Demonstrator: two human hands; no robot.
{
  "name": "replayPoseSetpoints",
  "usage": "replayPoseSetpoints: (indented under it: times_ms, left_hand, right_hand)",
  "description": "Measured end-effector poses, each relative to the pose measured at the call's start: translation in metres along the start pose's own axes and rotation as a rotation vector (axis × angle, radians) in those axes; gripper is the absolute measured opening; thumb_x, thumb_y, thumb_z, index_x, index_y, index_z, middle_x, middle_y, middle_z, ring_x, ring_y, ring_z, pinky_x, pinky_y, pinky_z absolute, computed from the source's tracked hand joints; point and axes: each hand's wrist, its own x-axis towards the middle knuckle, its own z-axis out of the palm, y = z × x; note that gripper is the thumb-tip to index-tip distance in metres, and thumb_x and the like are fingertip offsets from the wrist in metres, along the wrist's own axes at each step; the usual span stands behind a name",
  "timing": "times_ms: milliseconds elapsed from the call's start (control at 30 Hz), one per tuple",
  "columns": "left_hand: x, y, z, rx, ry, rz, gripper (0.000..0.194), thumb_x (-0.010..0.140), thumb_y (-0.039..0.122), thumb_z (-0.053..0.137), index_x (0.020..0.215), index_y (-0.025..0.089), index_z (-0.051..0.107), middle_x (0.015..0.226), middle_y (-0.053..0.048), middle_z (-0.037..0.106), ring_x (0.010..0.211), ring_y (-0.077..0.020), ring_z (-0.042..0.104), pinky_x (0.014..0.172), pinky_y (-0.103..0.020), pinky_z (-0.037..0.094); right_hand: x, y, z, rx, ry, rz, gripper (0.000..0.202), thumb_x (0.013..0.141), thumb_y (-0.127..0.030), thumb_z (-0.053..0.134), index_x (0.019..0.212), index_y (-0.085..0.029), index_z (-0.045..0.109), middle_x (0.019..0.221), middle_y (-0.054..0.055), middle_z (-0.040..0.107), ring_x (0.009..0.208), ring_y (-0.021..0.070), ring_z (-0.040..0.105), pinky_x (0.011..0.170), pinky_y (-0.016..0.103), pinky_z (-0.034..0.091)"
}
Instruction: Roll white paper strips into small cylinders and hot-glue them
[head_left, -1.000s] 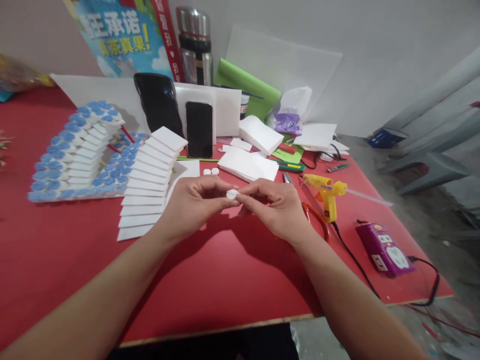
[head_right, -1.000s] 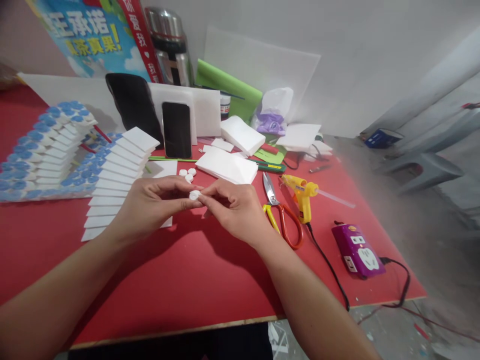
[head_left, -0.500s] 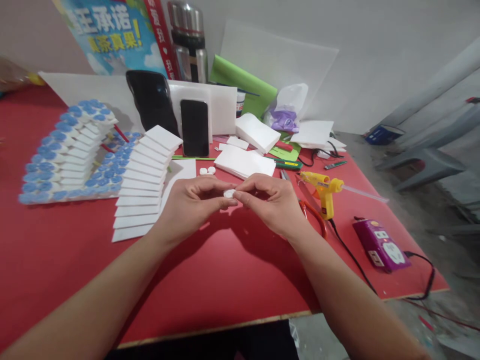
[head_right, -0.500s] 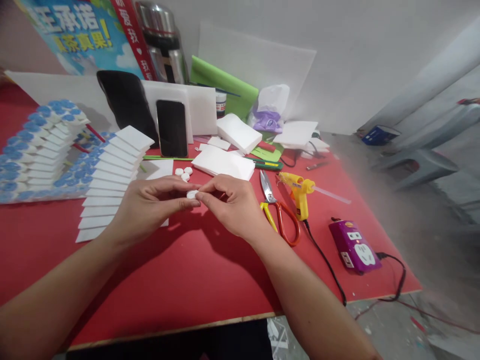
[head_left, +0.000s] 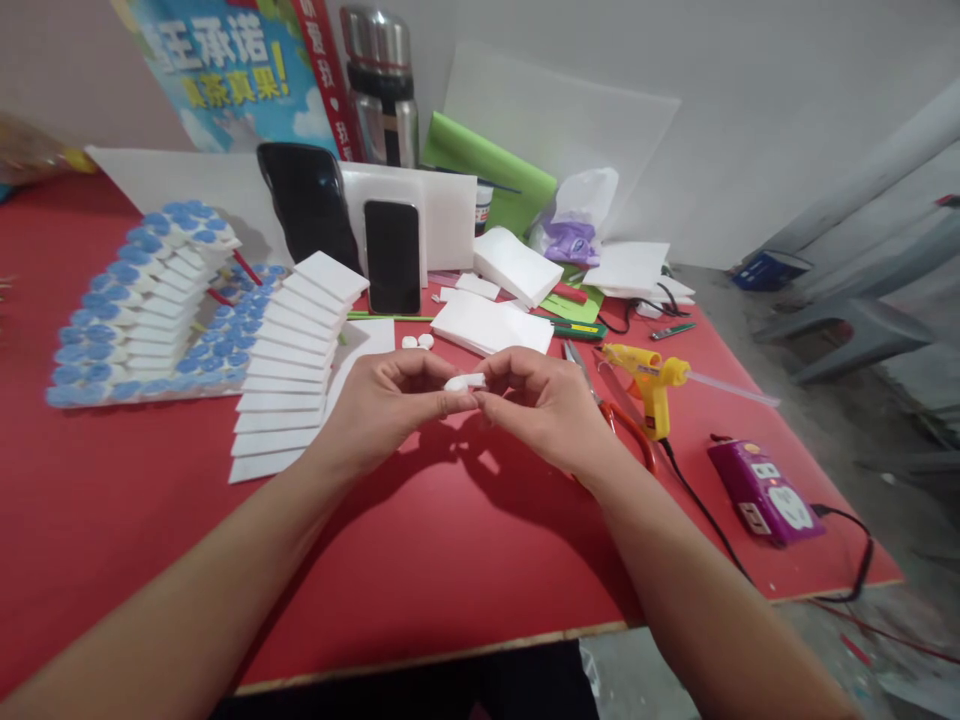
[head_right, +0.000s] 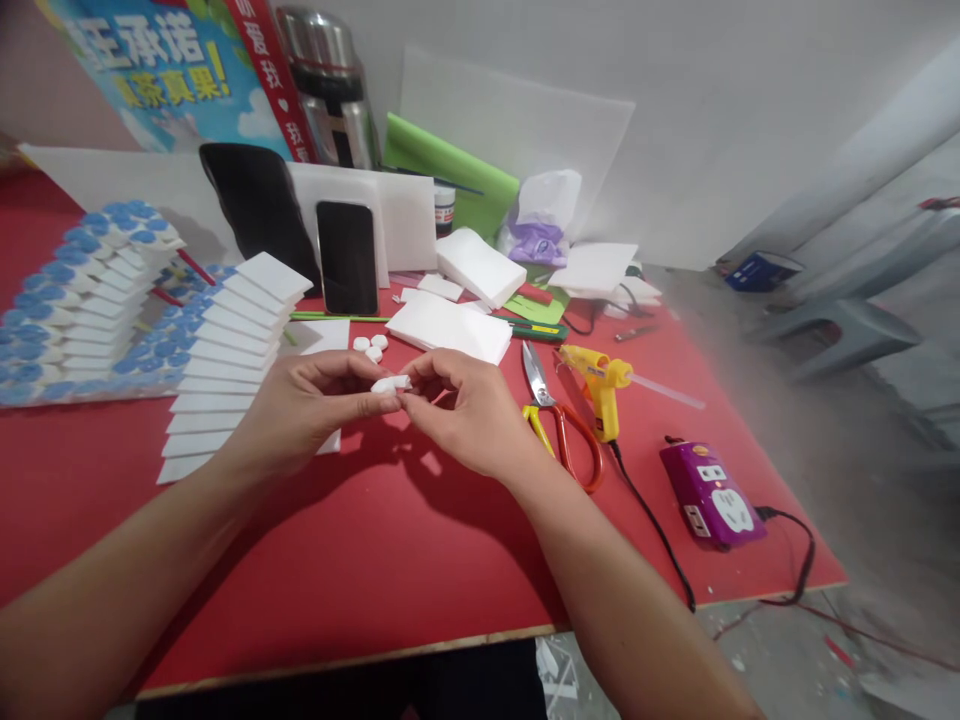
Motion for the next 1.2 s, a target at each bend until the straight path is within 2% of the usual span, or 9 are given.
replayPoseSetpoints:
  times_ms: [133,233,300,433,600,733,900,1100,1200]
  left_hand:
    - [0.0,-0.001,-0.001,-0.001,-0.021,0.045,0.028,0.065,0.037,0.093,0.075,0.017,0.076,0.073,-0.003,0.071,0.067,-0.0157,0.062,0.06,-0.027,0.047]
    - [0.0,-0.002,-0.001,0.044,-0.02,0.054,0.027,0.067,0.037,0.092,0.077,0.017,0.077,0.071,-0.003,0.071,0.061,-0.0146,0.059,0.052,-0.025,0.043]
    - [-0.001,-0.003,0.0,0.071,-0.014,0.053,0.027,0.068,0.038,0.092,0.078,0.017,0.077,0.069,-0.003,0.07,0.056,-0.0131,0.056,0.047,-0.024,0.039]
    - [-0.001,-0.003,0.0,0.067,-0.029,0.037,0.027,0.068,0.037,0.092,0.076,0.016,0.076,0.066,-0.002,0.069,0.05,-0.0111,0.053,0.044,-0.023,0.038]
    - [-0.003,-0.004,0.001,0.054,-0.048,0.015,0.027,0.068,0.036,0.091,0.077,0.016,0.075,0.066,-0.002,0.07,0.048,-0.0113,0.054,0.04,-0.022,0.038]
    - [-0.005,-0.005,0.003,0.098,0.004,0.071,0.026,0.07,0.034,0.091,0.08,0.016,0.076,0.067,-0.002,0.069,0.052,-0.0116,0.055,0.043,-0.022,0.039]
    - [-0.005,-0.002,0.001,0.101,-0.072,0.106,0.023,0.083,0.037,0.08,0.098,0.02,0.081,0.085,-0.006,0.077,0.074,-0.0196,0.068,0.052,-0.024,0.046]
    - [-0.003,-0.003,0.0,0.08,-0.036,0.15,0.017,0.08,0.034,0.083,0.09,0.02,0.082,0.08,-0.004,0.075,0.074,-0.0185,0.066,0.064,-0.026,0.05]
    - [-0.003,-0.003,0.002,0.061,-0.03,0.164,0.017,0.081,0.035,0.083,0.089,0.019,0.081,0.084,-0.004,0.076,0.079,-0.0188,0.066,0.072,-0.028,0.052]
  right_hand:
    - [0.0,-0.003,-0.002,0.049,-0.026,0.009,0.006,0.087,-0.022,0.073,0.091,-0.017,0.071,0.084,0.002,0.073,0.073,0.0138,0.068,0.067,0.026,0.054]
    - [0.0,-0.003,0.0,0.15,-0.053,0.097,0.016,0.091,-0.033,0.073,0.088,-0.017,0.07,0.076,0.001,0.073,0.067,0.0146,0.068,0.063,0.027,0.054]
    - [0.0,-0.001,0.002,0.142,-0.036,0.122,0.017,0.092,-0.033,0.072,0.086,-0.018,0.068,0.072,0.001,0.071,0.064,0.0146,0.068,0.061,0.027,0.053]
    - [0.0,0.001,0.002,-0.004,-0.009,0.003,0.01,0.094,-0.025,0.069,0.086,-0.019,0.07,0.074,0.0,0.071,0.066,0.0142,0.067,0.064,0.028,0.053]
    - [0.0,0.003,-0.004,-0.104,-0.078,-0.144,0.015,0.097,-0.023,0.068,0.084,-0.019,0.074,0.079,0.001,0.073,0.071,0.0138,0.068,0.069,0.027,0.052]
    - [0.0,0.006,-0.002,-0.152,-0.047,-0.145,0.012,0.095,-0.019,0.068,0.083,-0.019,0.073,0.079,0.002,0.074,0.071,0.0147,0.068,0.067,0.028,0.052]
    - [0.001,0.008,0.001,-0.073,0.036,-0.081,0.009,0.094,-0.025,0.071,0.087,-0.019,0.072,0.076,0.002,0.074,0.069,0.0158,0.069,0.067,0.029,0.053]
    - [0.001,0.008,0.002,-0.068,0.034,-0.11,0.008,0.094,-0.021,0.07,0.086,-0.019,0.073,0.074,0.001,0.074,0.067,0.0149,0.07,0.066,0.029,0.054]
    - [0.0,0.008,0.006,-0.074,0.077,-0.157,0.009,0.093,-0.019,0.07,0.084,-0.019,0.074,0.076,0.002,0.075,0.068,0.0147,0.07,0.066,0.028,0.054]
